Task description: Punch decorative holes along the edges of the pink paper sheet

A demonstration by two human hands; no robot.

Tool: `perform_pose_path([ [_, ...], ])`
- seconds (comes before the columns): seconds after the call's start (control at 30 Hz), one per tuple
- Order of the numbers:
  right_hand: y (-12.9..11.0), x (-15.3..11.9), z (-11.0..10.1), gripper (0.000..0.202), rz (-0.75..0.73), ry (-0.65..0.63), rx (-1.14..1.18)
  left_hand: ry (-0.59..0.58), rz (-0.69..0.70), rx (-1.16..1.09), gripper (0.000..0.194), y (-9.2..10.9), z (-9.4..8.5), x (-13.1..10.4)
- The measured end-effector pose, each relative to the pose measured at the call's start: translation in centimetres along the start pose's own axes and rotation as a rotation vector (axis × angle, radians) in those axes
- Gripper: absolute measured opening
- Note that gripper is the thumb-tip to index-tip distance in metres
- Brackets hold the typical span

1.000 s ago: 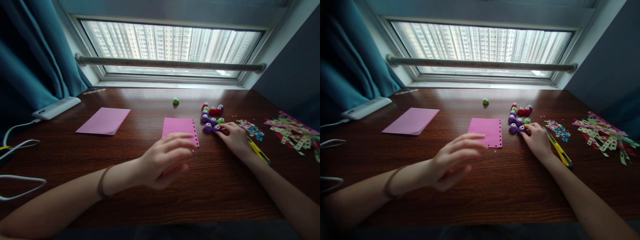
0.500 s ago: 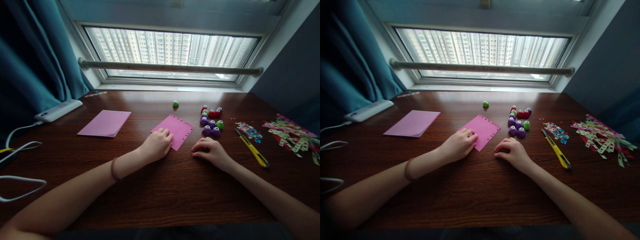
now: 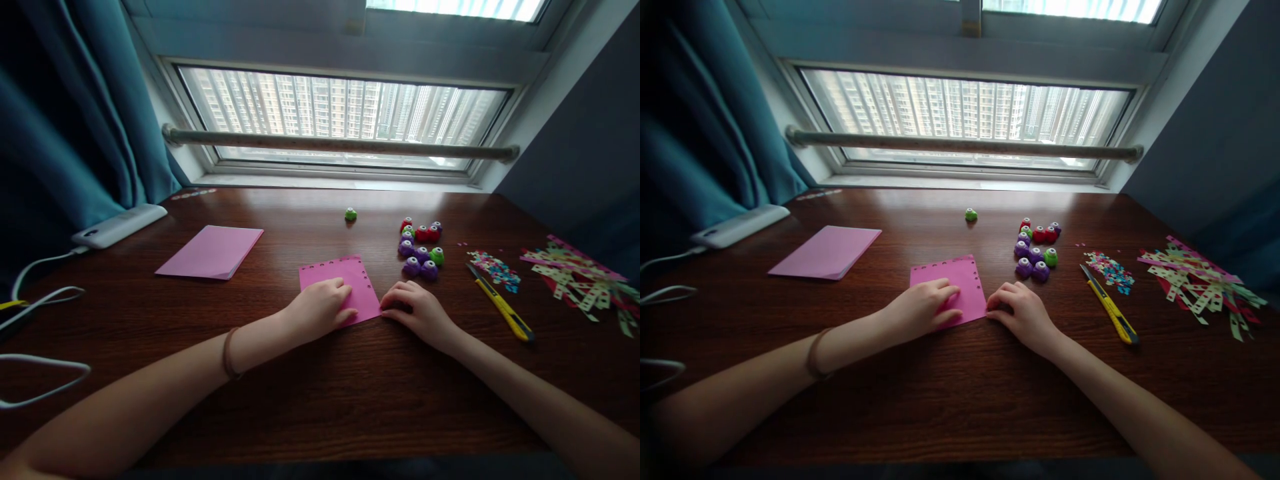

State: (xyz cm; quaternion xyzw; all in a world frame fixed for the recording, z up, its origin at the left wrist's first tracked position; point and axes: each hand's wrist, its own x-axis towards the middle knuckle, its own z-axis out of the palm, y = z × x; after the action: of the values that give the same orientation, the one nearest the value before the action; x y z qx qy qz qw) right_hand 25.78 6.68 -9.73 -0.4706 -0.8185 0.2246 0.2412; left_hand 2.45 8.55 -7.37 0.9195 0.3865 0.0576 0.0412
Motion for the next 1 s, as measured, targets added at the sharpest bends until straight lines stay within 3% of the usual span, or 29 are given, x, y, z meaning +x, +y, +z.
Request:
perform_pose_path([
  [0.27, -0.3, -0.2, 0.3, 0.007, -0.067, 0.024, -0.053, 0.049, 0.026, -0.016, 0.038, -0.3, 1.3, 0.5],
  [0.47, 0.0, -0.2, -0.2, 0.009, 0.03, 0.093, 0.066, 0.058, 0.069, 0.031, 0.039, -0.3, 1.3, 0.3],
  [0.67, -0.4, -0.2, -0.3, 0.008, 0.012, 0.008, -0.033, 0.079, 0.065, 0.11, 0.035, -0.2, 0.9, 0.2],
  [1.0, -0.4, -0.2, 0.2, 0.007, -0.026, -0.011, -0.036, 0.098, 0.093, 0.165, 0.032, -0.1, 0.7, -0.1],
])
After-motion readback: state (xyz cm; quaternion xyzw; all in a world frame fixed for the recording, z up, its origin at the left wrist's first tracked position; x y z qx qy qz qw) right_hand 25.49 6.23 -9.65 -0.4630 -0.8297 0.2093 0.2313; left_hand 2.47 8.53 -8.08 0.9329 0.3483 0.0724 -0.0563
